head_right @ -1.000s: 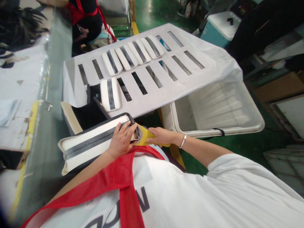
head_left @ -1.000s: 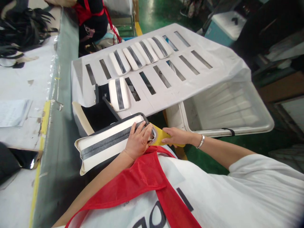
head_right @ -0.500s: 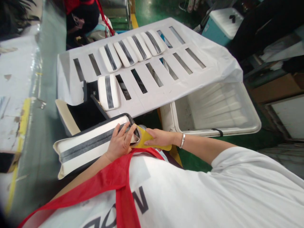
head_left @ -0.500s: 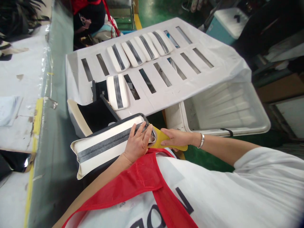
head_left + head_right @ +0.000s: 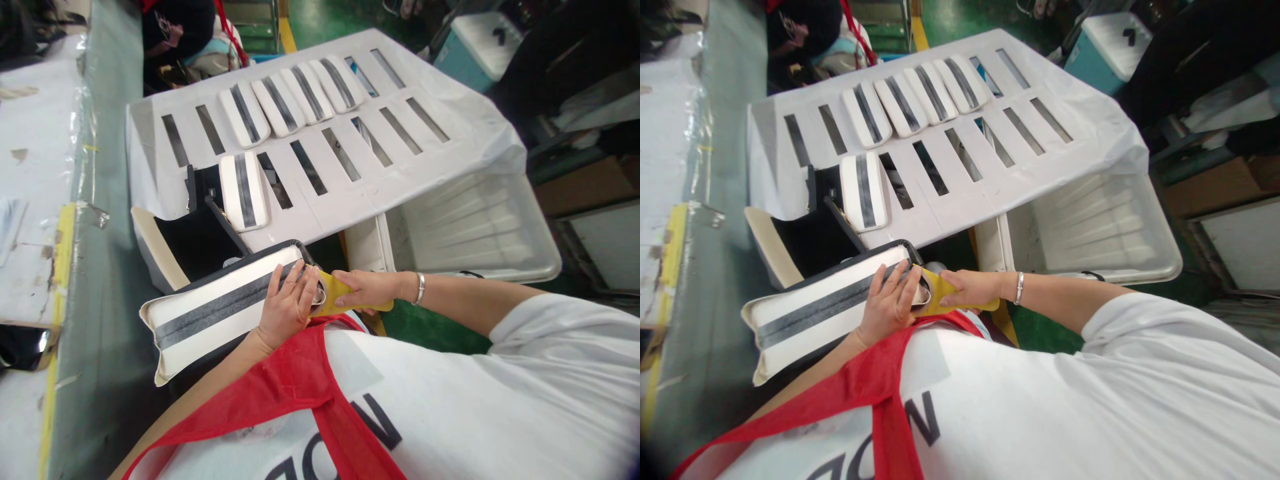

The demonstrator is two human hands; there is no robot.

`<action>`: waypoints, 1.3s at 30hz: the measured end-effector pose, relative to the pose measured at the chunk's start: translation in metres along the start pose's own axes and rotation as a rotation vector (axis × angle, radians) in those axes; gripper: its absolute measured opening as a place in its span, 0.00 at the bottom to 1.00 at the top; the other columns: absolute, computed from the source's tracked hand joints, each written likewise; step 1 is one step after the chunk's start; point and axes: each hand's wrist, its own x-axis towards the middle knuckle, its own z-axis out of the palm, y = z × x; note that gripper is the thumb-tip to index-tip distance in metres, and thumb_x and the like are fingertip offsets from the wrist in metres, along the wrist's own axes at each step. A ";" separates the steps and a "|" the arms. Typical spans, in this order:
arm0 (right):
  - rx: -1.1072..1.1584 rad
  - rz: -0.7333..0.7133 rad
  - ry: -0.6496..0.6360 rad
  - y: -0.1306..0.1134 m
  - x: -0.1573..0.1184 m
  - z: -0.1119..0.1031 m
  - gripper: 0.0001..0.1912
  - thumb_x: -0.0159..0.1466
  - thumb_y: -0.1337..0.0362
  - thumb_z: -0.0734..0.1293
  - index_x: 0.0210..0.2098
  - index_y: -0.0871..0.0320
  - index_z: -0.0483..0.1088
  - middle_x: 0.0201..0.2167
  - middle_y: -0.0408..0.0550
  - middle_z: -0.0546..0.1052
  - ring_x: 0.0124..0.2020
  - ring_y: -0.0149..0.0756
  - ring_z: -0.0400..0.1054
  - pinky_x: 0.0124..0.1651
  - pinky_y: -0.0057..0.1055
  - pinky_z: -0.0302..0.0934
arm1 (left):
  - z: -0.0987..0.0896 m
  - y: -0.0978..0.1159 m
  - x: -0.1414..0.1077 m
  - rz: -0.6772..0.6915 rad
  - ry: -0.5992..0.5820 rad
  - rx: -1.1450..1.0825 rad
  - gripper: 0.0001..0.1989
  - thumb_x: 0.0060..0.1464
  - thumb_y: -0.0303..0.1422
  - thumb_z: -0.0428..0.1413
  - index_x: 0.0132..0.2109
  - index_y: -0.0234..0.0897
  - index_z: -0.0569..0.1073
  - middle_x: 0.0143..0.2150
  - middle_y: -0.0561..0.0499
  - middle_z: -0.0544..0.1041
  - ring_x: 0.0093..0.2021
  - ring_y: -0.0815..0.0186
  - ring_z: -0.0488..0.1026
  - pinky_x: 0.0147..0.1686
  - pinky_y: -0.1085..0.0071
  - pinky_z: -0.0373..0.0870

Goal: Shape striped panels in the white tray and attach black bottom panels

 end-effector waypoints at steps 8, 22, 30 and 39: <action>-0.030 0.019 -0.142 -0.005 0.009 -0.014 0.16 0.63 0.55 0.63 0.42 0.58 0.54 0.19 0.36 0.70 0.14 0.28 0.64 0.15 0.21 0.57 | 0.004 -0.001 0.001 -0.009 -0.002 -0.026 0.29 0.58 0.35 0.50 0.63 0.25 0.57 0.52 0.36 0.73 0.59 0.52 0.64 0.64 0.50 0.47; 0.086 0.059 -0.253 0.000 0.023 -0.022 0.23 0.61 0.51 0.66 0.44 0.58 0.54 0.18 0.33 0.68 0.13 0.25 0.62 0.14 0.20 0.57 | 0.008 0.002 -0.001 -0.039 -0.078 0.017 0.26 0.57 0.28 0.47 0.62 0.22 0.57 0.54 0.33 0.69 0.60 0.51 0.63 0.61 0.54 0.57; 0.181 -0.014 -0.190 0.005 0.020 -0.009 0.22 0.61 0.50 0.66 0.42 0.59 0.56 0.17 0.35 0.69 0.13 0.26 0.63 0.13 0.20 0.58 | 0.008 0.000 -0.003 -0.050 -0.046 -0.053 0.29 0.58 0.28 0.46 0.65 0.26 0.51 0.55 0.34 0.69 0.62 0.52 0.61 0.61 0.53 0.58; 0.200 -0.065 -0.031 0.009 0.012 0.007 0.21 0.62 0.53 0.65 0.45 0.62 0.58 0.20 0.39 0.70 0.15 0.26 0.62 0.17 0.21 0.57 | 0.002 -0.004 -0.004 0.024 -0.024 -0.144 0.18 0.55 0.24 0.48 0.53 0.27 0.65 0.53 0.35 0.71 0.62 0.54 0.60 0.60 0.55 0.61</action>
